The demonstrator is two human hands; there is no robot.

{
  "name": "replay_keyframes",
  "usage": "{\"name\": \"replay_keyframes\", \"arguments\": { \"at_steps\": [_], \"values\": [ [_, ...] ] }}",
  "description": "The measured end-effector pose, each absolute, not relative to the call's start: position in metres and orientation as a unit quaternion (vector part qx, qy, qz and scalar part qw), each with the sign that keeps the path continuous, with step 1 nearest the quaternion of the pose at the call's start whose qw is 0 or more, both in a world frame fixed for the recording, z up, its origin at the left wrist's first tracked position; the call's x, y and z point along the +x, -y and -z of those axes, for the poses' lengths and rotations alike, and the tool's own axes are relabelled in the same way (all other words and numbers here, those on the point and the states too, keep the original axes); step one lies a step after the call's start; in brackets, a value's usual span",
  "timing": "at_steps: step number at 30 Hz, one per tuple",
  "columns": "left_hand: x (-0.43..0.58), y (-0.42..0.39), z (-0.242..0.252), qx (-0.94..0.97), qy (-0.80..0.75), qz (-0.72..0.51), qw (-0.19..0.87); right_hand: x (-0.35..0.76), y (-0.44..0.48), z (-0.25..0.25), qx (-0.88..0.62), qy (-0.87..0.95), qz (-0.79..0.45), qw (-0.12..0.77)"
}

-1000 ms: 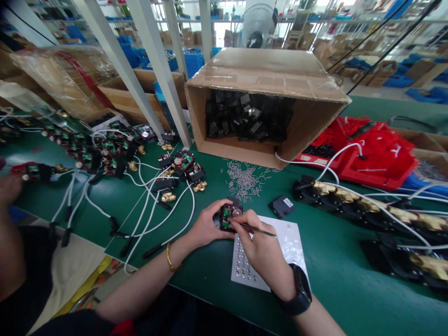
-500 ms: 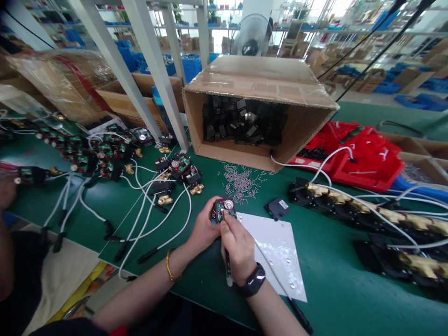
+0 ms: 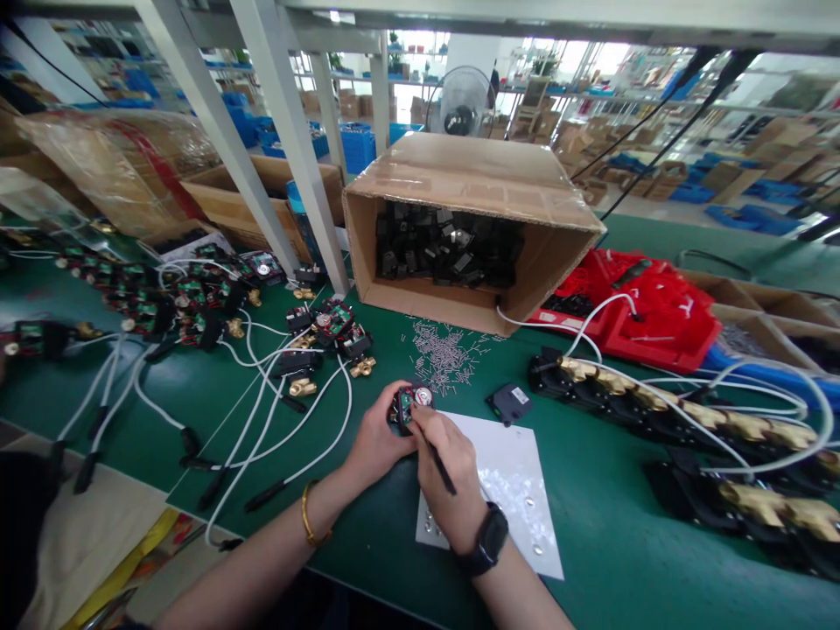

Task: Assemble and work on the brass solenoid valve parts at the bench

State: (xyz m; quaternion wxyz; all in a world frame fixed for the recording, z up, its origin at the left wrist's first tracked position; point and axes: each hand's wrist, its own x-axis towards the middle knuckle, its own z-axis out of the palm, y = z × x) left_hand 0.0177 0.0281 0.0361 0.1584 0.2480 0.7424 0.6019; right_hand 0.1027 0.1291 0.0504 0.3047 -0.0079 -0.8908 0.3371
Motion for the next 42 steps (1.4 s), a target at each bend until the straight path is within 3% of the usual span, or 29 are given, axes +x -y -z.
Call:
{"name": "replay_keyframes", "arguments": {
  "at_steps": [7,15,22,35,42],
  "values": [
    [0.023,-0.029,-0.033,0.243,-0.755,-0.591,0.147,0.092,-0.127,-0.07,-0.201,0.799,-0.512,0.244],
    [0.025,-0.029,-0.034,0.242,-0.774,-0.567,0.144,0.096,-0.138,-0.073,-0.243,0.646,-0.688,0.222],
    [0.024,-0.029,-0.035,0.248,-0.754,-0.587,0.155,0.115,-0.138,-0.067,-0.177,0.745,-0.586,0.264],
    [0.022,-0.029,-0.033,0.255,-0.756,-0.585,0.142,0.111,-0.138,-0.066,-0.075,0.843,-0.468,0.255],
    [0.029,-0.034,-0.031,0.207,-0.765,-0.597,0.125,0.121,-0.123,-0.023,0.017,0.881,-0.302,0.364]
  ]
}}
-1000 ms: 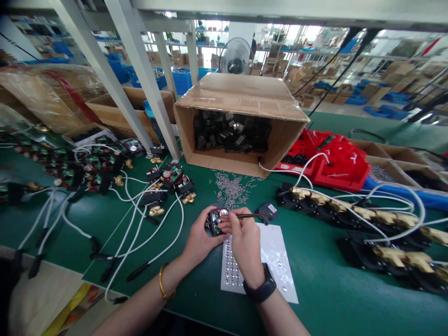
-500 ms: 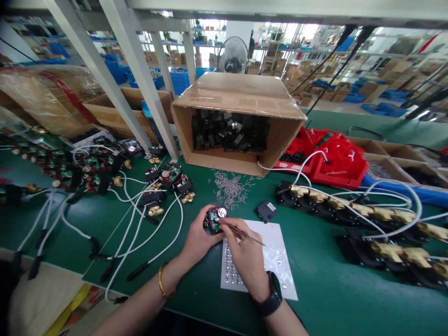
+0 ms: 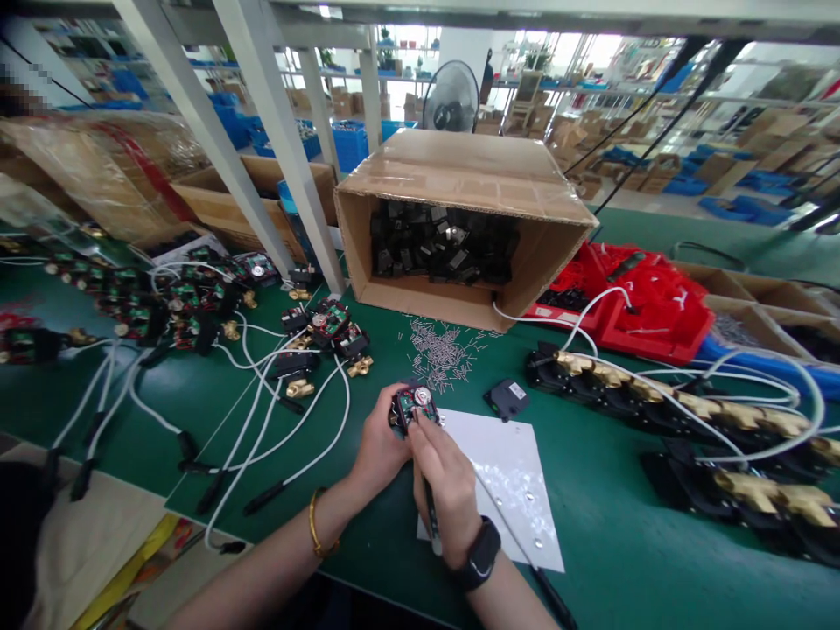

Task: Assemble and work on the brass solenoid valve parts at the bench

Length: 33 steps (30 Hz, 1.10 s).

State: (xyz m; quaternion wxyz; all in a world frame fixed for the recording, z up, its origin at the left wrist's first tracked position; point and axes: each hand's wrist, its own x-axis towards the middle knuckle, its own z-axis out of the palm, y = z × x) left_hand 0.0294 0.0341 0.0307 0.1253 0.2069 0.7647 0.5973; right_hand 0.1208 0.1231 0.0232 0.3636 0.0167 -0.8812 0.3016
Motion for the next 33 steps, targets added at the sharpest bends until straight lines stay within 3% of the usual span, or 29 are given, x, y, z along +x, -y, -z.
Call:
{"name": "replay_keyframes", "arguments": {
  "at_steps": [4,10,17,22,26,30,33],
  "values": [
    [0.032,-0.036,-0.029,0.197,-0.762,-0.605,0.121,0.119,-0.12,-0.02,0.033,0.893,-0.263,0.364],
    [0.031,-0.034,-0.028,0.231,-0.76,-0.598,0.109,0.114,-0.124,-0.031,-0.014,0.886,-0.302,0.352],
    [0.034,-0.029,-0.02,0.313,-0.797,-0.515,-0.031,0.099,-0.137,-0.065,-0.188,0.789,-0.518,0.273],
    [0.031,-0.022,-0.017,0.423,-0.799,-0.424,-0.056,0.088,-0.144,-0.073,-0.234,0.658,-0.679,0.224],
    [0.03,-0.02,-0.017,0.424,-0.808,-0.405,-0.063,0.09,-0.156,-0.071,-0.221,0.555,-0.759,0.26],
    [0.027,-0.02,-0.014,0.395,-0.796,-0.457,-0.035,0.127,-0.185,-0.053,-0.236,0.61,-0.669,0.354],
    [0.025,-0.02,-0.012,0.32,-0.785,-0.53,0.025,0.165,-0.205,-0.032,-0.246,0.796,-0.446,0.327]
  ]
}}
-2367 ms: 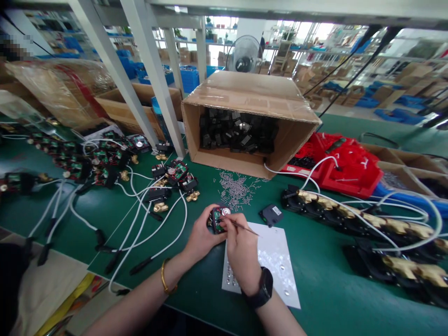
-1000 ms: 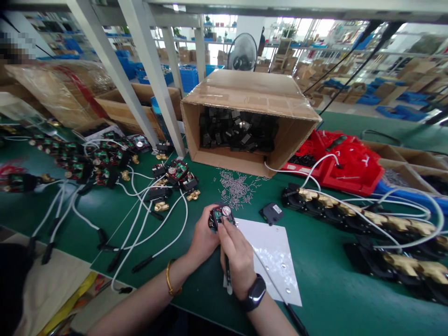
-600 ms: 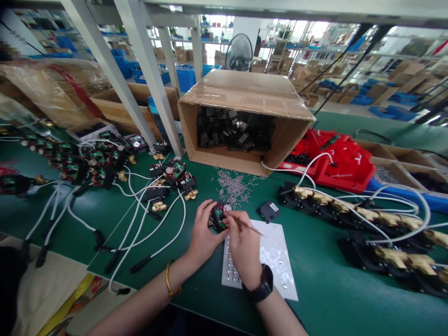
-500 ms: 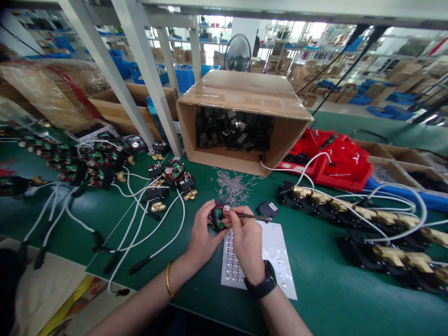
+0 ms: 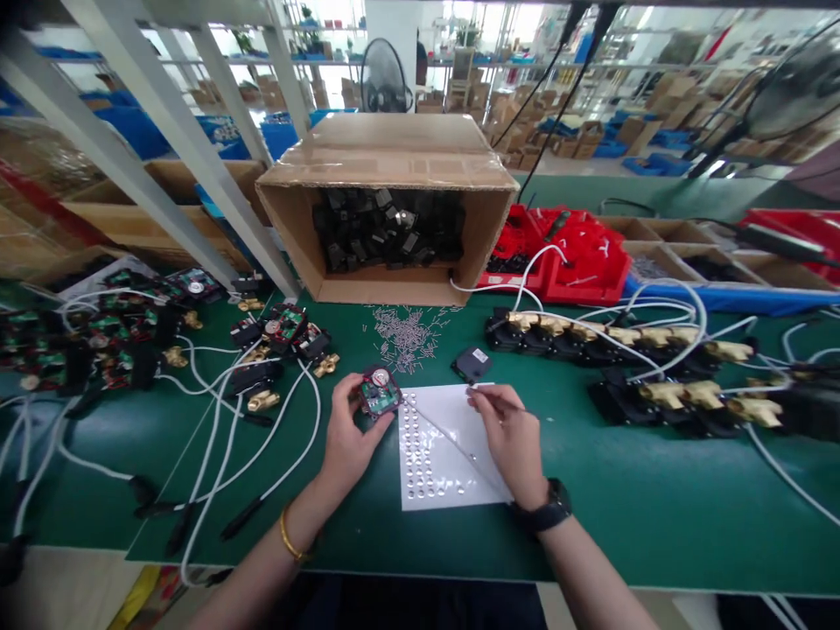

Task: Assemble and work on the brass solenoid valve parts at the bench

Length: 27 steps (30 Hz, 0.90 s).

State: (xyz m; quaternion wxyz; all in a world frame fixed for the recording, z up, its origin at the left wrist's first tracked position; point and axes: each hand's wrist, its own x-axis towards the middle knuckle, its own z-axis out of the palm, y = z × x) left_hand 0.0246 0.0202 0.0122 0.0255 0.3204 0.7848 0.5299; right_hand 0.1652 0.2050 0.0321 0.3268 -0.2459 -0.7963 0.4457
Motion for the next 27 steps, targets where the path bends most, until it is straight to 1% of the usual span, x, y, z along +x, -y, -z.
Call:
{"name": "replay_keyframes", "arguments": {
  "at_steps": [2,3,5,7,8,10,16,18,20,22,23,25,27],
  "values": [
    [0.022,-0.021,-0.013,0.281,-0.782,-0.552,0.072,0.183,-0.211,-0.021,-0.188,0.899,-0.287,0.27],
    [0.021,-0.021,-0.015,0.274,-0.782,-0.553,0.086,0.188,-0.211,-0.017,-0.153,0.931,-0.227,0.24],
    [0.019,-0.022,-0.018,0.279,-0.781,-0.55,0.097,0.193,-0.207,-0.013,-0.106,0.965,-0.151,0.186],
    [0.017,-0.021,-0.021,0.284,-0.778,-0.552,0.099,0.195,-0.201,-0.012,-0.096,0.975,-0.128,0.154],
    [0.017,-0.021,-0.022,0.287,-0.775,-0.554,0.1,0.196,-0.197,-0.013,-0.099,0.975,-0.138,0.142],
    [0.018,-0.02,-0.022,0.294,-0.772,-0.555,0.099,0.199,-0.192,-0.015,-0.115,0.965,-0.199,0.123],
    [0.019,-0.02,-0.017,0.298,-0.774,-0.552,0.086,0.211,-0.197,-0.023,-0.207,0.839,-0.491,0.108],
    [0.019,-0.021,-0.015,0.297,-0.772,-0.556,0.084,0.212,-0.199,-0.024,-0.247,0.769,-0.573,0.139],
    [0.019,-0.021,-0.013,0.297,-0.768,-0.56,0.085,0.213,-0.196,-0.024,-0.278,0.687,-0.637,0.213],
    [0.019,-0.021,-0.012,0.298,-0.756,-0.575,0.093,0.212,-0.187,-0.025,-0.304,0.62,-0.659,0.297],
    [0.02,-0.021,-0.011,0.298,-0.746,-0.588,0.101,0.211,-0.18,-0.026,-0.314,0.597,-0.664,0.323],
    [0.02,-0.022,-0.009,0.293,-0.72,-0.616,0.124,0.208,-0.164,-0.025,-0.327,0.564,-0.689,0.317],
    [0.02,-0.022,-0.008,0.286,-0.7,-0.639,0.144,0.204,-0.15,-0.022,-0.335,0.544,-0.722,0.265]
  ]
}}
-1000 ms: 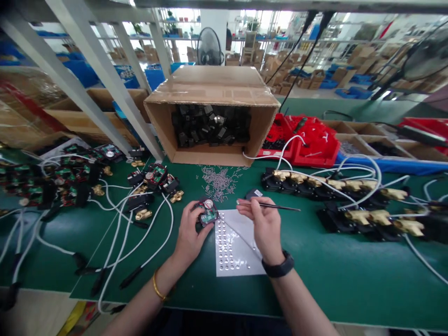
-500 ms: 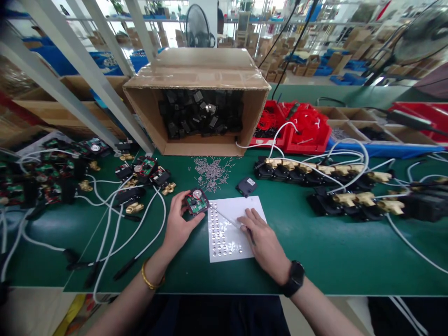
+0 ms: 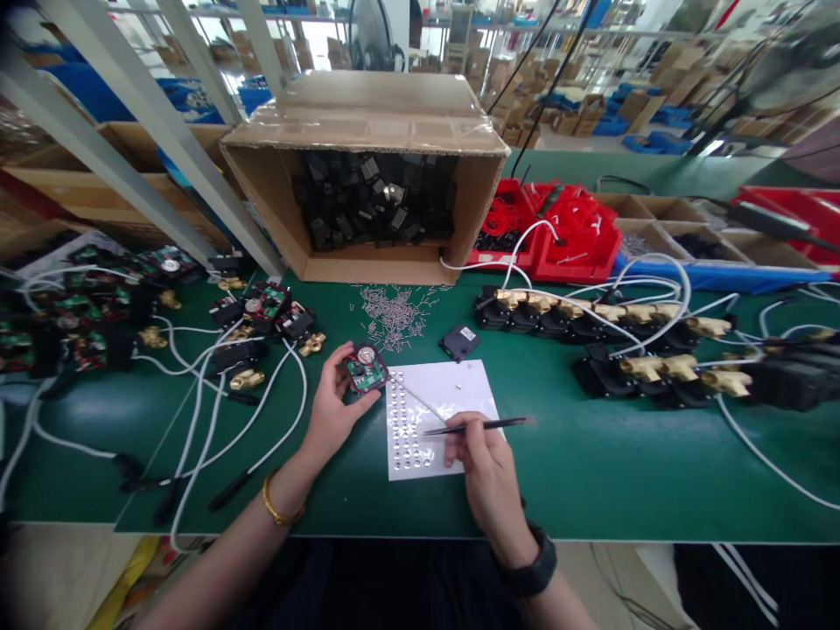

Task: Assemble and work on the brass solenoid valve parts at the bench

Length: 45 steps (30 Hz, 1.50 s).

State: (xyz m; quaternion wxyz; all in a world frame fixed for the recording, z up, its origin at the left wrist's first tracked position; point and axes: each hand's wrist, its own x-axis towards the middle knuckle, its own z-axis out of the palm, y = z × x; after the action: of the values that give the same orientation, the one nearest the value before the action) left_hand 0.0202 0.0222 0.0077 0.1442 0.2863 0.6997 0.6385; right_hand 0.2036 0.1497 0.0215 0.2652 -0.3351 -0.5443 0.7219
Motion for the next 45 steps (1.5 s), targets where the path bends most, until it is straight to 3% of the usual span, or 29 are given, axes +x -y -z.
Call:
{"name": "replay_keyframes", "arguments": {
  "at_steps": [8,20,45],
  "values": [
    [0.019,-0.022,-0.007,0.277,-0.67,-0.665,0.182,0.194,-0.14,0.006,-0.403,0.613,-0.647,0.208],
    [0.016,-0.022,-0.003,0.294,-0.66,-0.668,0.178,0.2,-0.145,0.009,-0.375,0.637,-0.652,0.171],
    [0.015,-0.022,-0.002,0.301,-0.655,-0.67,0.179,0.195,-0.141,0.002,-0.382,0.6,-0.675,0.194]
  ]
}}
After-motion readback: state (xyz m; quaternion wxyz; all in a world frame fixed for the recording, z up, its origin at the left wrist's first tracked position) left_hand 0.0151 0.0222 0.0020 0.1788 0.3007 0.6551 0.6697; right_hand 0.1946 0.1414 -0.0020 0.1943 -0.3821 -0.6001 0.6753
